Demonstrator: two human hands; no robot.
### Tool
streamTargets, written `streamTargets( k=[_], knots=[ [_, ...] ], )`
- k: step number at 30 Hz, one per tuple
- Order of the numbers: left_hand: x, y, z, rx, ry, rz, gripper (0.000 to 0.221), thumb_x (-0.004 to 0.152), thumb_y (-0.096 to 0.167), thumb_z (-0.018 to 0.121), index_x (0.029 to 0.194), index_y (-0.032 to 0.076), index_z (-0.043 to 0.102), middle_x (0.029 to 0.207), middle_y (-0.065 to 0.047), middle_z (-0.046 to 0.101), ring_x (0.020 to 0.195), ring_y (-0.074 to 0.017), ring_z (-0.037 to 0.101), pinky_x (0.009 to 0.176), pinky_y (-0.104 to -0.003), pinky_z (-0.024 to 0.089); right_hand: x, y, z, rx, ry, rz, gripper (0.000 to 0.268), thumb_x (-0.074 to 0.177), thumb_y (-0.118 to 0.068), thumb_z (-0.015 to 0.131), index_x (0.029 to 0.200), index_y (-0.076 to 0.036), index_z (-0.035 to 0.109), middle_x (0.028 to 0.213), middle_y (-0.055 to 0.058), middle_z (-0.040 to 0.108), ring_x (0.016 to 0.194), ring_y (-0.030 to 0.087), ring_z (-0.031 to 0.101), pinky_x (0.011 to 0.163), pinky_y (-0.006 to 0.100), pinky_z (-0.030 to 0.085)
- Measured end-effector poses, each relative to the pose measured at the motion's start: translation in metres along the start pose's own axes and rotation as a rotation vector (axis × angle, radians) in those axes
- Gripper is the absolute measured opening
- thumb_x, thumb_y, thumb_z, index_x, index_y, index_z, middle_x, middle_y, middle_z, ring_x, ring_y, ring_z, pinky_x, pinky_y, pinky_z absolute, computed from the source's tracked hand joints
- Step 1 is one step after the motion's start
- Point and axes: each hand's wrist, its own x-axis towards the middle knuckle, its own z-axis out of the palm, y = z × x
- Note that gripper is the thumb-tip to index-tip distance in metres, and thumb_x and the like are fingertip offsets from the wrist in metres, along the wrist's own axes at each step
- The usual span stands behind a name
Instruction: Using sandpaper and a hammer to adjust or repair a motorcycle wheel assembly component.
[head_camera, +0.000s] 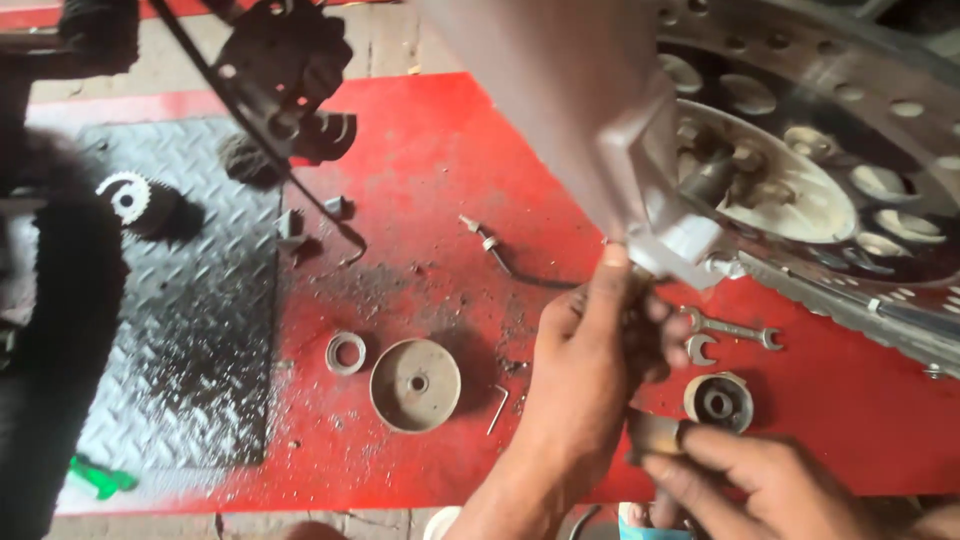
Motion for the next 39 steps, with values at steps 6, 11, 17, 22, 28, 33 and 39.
streamTargets(
  k=[6, 11, 17, 22, 28, 33, 39],
  knots=[
    [-0.029, -0.008, -0.003, 0.830, 0.329, 0.755, 0.051, 0.090, 0.005, 0.065, 0.140, 0.009, 0.060, 0.105, -0.010, 0.075, 0.085, -0.0215, 0.073, 0.073, -0.034, 0.057, -0.017, 0.013, -0.023, 0.115, 0.240, -0.176, 0.025, 0.094, -0.009, 0.073, 0.117, -0.001, 0.074, 0.100, 0.006, 0.073, 0.091, 0.014, 0.071, 0.078, 0.028, 0.064],
    [-0.062, 0.027, -0.022, 1.305, 0.305, 1.066, 0.038, 0.083, -0.001, 0.064, 0.120, 0.006, 0.066, 0.116, -0.015, 0.071, 0.101, -0.0371, 0.067, 0.088, -0.046, 0.053, -0.025, -0.019, -0.024, 0.171, 0.402, -0.120, 0.027, 0.095, -0.005, 0.074, 0.121, 0.002, 0.075, 0.099, 0.012, 0.074, 0.081, 0.016, 0.073, 0.071, 0.032, 0.065],
    [-0.078, 0.037, -0.041, 1.186, -0.086, 0.732, 0.044, 0.080, 0.027, 0.082, 0.114, 0.002, 0.069, 0.108, -0.017, 0.070, 0.103, -0.0395, 0.067, 0.084, -0.045, 0.053, -0.009, -0.041, -0.015, 0.176, 0.415, -0.092, 0.026, 0.089, 0.001, 0.077, 0.115, 0.005, 0.074, 0.094, 0.016, 0.073, 0.072, 0.019, 0.071, 0.063, 0.033, 0.062],
    [-0.061, 0.031, -0.047, 1.131, -0.035, 0.605, 0.011, 0.089, 0.014, 0.071, 0.096, 0.007, 0.076, 0.091, -0.014, 0.074, 0.087, -0.0332, 0.073, 0.076, -0.041, 0.057, 0.005, -0.079, -0.007, 0.118, 0.465, -0.297, 0.027, 0.087, -0.003, 0.074, 0.112, 0.006, 0.077, 0.105, 0.010, 0.078, 0.086, 0.013, 0.078, 0.074, 0.026, 0.063],
    [-0.036, 0.053, -0.046, 1.050, 0.344, 0.526, 0.016, 0.090, 0.019, 0.072, 0.087, 0.004, 0.074, 0.071, -0.016, 0.072, 0.064, -0.0315, 0.074, 0.063, -0.040, 0.056, 0.023, -0.108, -0.006, 0.376, 0.517, -0.160, 0.023, 0.096, -0.009, 0.068, 0.107, 0.009, 0.077, 0.088, 0.009, 0.071, 0.077, 0.013, 0.063, 0.066, 0.029, 0.051],
    [-0.026, 0.050, -0.039, 1.060, 0.261, 0.754, 0.011, 0.090, 0.013, 0.070, 0.093, 0.005, 0.077, 0.078, -0.018, 0.074, 0.076, -0.0349, 0.074, 0.068, -0.041, 0.056, 0.035, -0.079, -0.018, 0.911, 0.323, -0.391, 0.009, 0.102, -0.005, 0.067, 0.104, 0.004, 0.069, 0.103, 0.007, 0.071, 0.091, 0.015, 0.065, 0.079, 0.033, 0.052],
    [-0.024, 0.046, -0.036, 0.863, 0.211, 0.748, 0.007, 0.090, 0.006, 0.070, 0.093, 0.000, 0.071, 0.082, -0.018, 0.074, 0.077, -0.0289, 0.078, 0.067, -0.036, 0.058, 0.025, -0.110, 0.001, 0.620, 0.503, -0.410, 0.020, 0.102, -0.008, 0.064, 0.117, 0.005, 0.070, 0.111, 0.012, 0.071, 0.094, 0.016, 0.063, 0.080, 0.032, 0.049]
  ],
)
